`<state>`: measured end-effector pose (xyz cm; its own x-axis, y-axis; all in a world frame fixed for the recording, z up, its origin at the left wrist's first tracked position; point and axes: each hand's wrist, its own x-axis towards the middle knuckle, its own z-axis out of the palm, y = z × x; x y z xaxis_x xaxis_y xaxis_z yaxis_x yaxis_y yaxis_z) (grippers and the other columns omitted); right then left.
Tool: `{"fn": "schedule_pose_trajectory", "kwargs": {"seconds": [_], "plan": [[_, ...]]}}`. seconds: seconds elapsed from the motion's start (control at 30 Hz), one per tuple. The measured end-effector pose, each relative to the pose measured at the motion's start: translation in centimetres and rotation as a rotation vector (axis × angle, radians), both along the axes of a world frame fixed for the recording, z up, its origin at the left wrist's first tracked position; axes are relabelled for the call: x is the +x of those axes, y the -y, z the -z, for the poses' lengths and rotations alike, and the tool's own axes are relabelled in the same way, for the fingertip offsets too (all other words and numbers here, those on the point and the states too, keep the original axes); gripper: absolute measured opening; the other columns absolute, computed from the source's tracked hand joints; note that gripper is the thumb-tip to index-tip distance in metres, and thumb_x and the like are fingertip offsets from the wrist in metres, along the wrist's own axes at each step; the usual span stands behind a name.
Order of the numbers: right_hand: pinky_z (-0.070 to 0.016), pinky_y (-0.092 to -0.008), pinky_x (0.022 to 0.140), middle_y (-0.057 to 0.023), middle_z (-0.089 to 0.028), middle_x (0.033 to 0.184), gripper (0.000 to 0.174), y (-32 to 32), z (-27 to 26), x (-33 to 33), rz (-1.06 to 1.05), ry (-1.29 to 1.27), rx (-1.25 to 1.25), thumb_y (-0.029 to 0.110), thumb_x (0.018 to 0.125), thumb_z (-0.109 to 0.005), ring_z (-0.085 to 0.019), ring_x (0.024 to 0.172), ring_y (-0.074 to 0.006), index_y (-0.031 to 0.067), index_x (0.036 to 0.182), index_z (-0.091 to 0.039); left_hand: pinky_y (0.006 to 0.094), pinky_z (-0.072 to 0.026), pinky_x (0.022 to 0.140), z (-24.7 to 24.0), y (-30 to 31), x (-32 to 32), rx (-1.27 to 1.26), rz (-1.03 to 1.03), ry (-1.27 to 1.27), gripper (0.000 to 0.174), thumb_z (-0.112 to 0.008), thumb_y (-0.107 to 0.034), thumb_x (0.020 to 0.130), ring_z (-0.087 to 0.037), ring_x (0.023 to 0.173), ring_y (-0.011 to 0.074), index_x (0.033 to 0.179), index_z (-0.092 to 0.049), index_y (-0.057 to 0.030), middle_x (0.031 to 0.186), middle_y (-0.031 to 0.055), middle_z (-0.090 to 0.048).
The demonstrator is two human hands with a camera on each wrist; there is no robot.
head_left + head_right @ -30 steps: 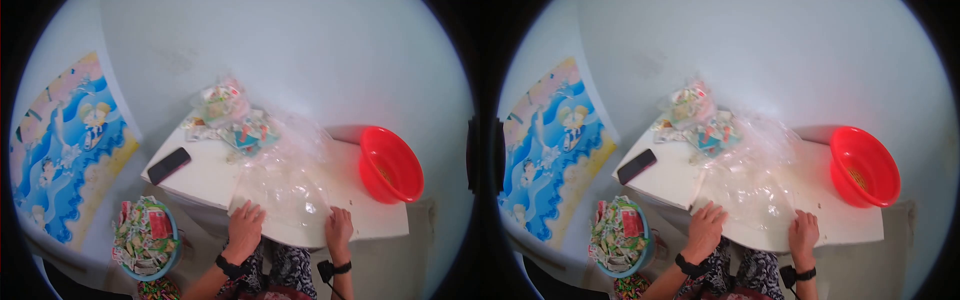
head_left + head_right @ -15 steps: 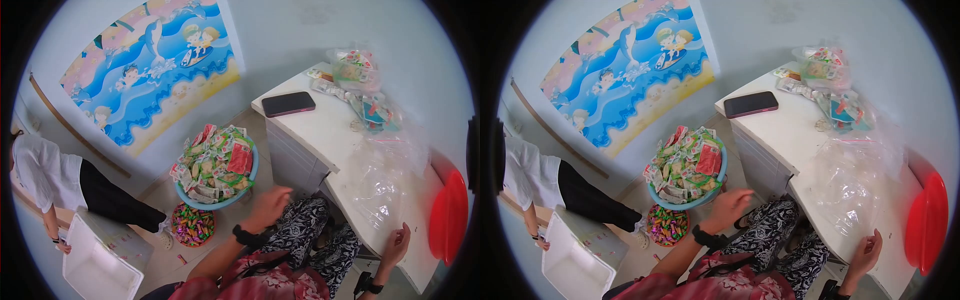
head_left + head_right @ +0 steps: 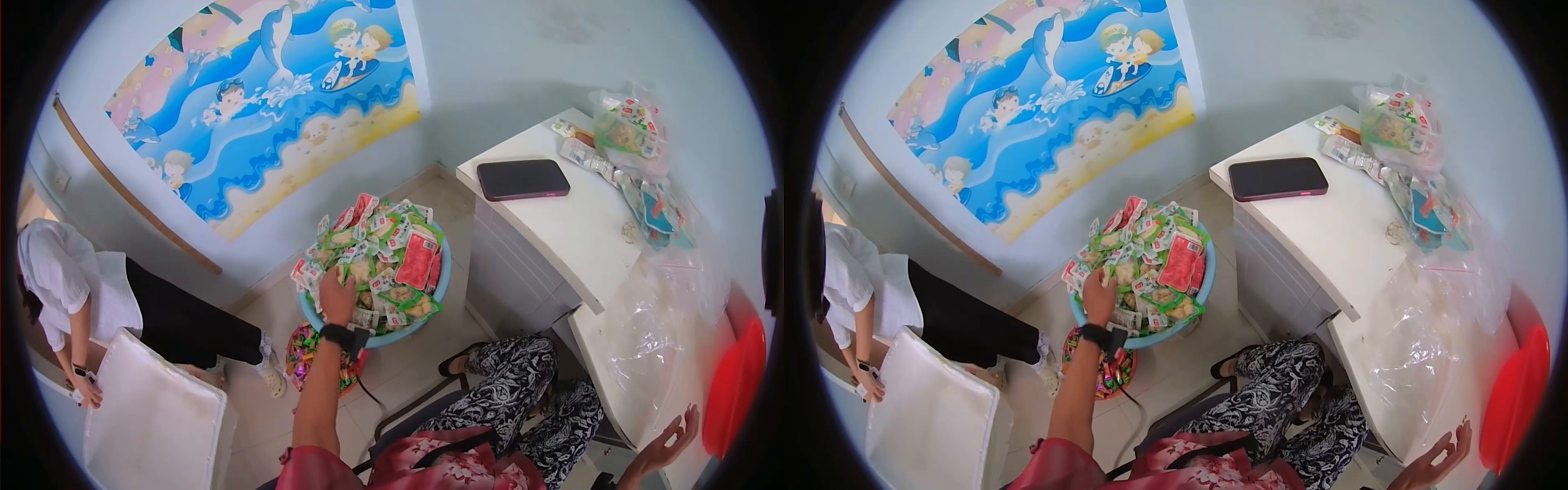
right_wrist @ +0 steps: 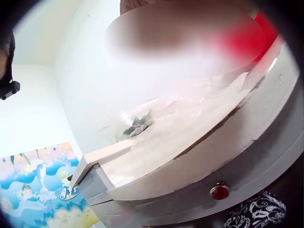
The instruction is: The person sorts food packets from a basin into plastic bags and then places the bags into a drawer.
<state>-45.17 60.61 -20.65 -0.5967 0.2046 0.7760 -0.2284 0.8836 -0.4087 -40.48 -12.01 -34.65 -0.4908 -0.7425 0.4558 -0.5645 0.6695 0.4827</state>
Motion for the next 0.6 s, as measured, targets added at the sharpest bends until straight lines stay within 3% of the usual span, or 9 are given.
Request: {"fn": "schedule_pose_trajectory", "kwargs": {"seconds": [0.03, 0.17, 0.27, 0.37, 0.47, 0.6], "plan": [[-0.0484, -0.0324, 0.087, -0.014, -0.061, 0.141, 0.032, 1.4, -1.0, 0.1, -0.006, 0.013, -0.019, 0.0, 0.106, -0.052, -0.06, 0.122, -0.0239, 0.0002, 0.137, -0.059, 0.0509, -0.0539, 0.089, -0.4, 1.3, -1.0, -0.06, -0.02, 0.079, 0.054, -0.08, -0.032, 0.085, -0.066, 0.107, 0.0419, 0.122, -0.063, 0.0036, 0.113, 0.0236, -0.07], [-0.0504, -0.0331, 0.089, -0.0165, -0.063, 0.136, 0.028, 4.5, -2.4, 0.2, -0.089, 0.015, 0.147, -0.003, 0.105, -0.052, -0.062, 0.119, -0.0255, -0.0015, 0.131, -0.061, 0.0547, -0.0523, 0.093, -1.0, 5.1, -3.9, 0.151, -0.086, 0.292, 0.093, -0.08, -0.058, 0.08, -0.063, 0.114, 0.0453, 0.143, -0.051, 0.0036, 0.121, 0.0268, -0.068], [-0.0529, -0.035, 0.093, -0.0175, -0.065, 0.13, 0.025, 6.5, -2.4, -0.1, -0.191, 0.057, 0.131, -0.007, 0.104, -0.052, -0.063, 0.116, -0.0276, -0.0027, 0.127, -0.062, 0.0548, -0.0522, 0.093, -1.1, 5.1, -4.7, 0.205, -0.048, 0.342, 0.093, -0.079, -0.061, 0.08, -0.062, 0.118, 0.0447, 0.144, -0.051, 0.0013, 0.123, 0.0247, -0.069], [-0.0544, -0.0377, 0.098, -0.0175, -0.065, 0.12, 0.023, 8.9, -2.2, -1.1, -0.298, 0.073, 0.098, -0.011, 0.101, -0.054, -0.064, 0.114, -0.0303, -0.0027, 0.12, -0.063, 0.054, -0.0536, 0.091, 0.6, 6.0, -5.0, 0.123, -0.052, 0.384, 0.086, -0.078, -0.062, 0.08, -0.065, 0.114, 0.0437, 0.137, -0.058, -0.0003, 0.118, 0.023, -0.071], [-0.0548, -0.0384, 0.097, -0.0178, -0.066, 0.119, 0.02, 9.9, -1.9, -1.8, -0.377, 0.096, 0.081, -0.011, 0.101, -0.054, -0.064, 0.114, -0.0308, -0.0024, 0.117, -0.063, 0.0545, -0.0546, 0.086, 0.5, 7.6, -4.1, 0.134, 0.048, 0.356, 0.061, -0.076, -0.051, 0.082, -0.068, 0.103, 0.0435, 0.117, -0.066, -0.0005, 0.107, 0.0208, -0.073], [-0.0547, -0.0393, 0.094, -0.0178, -0.067, 0.114, 0.02, 11.5, -2.0, -2.4, -0.441, 0.106, 0.099, -0.013, 0.098, -0.055, -0.066, 0.109, -0.0317, -0.0023, 0.113, -0.063, 0.0547, -0.0549, 0.08, 1.2, 9.2, -3.6, -0.013, 0.199, 0.444, 0.029, -0.071, -0.027, 0.083, -0.07, 0.091, 0.0433, 0.096, -0.066, -0.001, 0.094, 0.0202, -0.073]]}}
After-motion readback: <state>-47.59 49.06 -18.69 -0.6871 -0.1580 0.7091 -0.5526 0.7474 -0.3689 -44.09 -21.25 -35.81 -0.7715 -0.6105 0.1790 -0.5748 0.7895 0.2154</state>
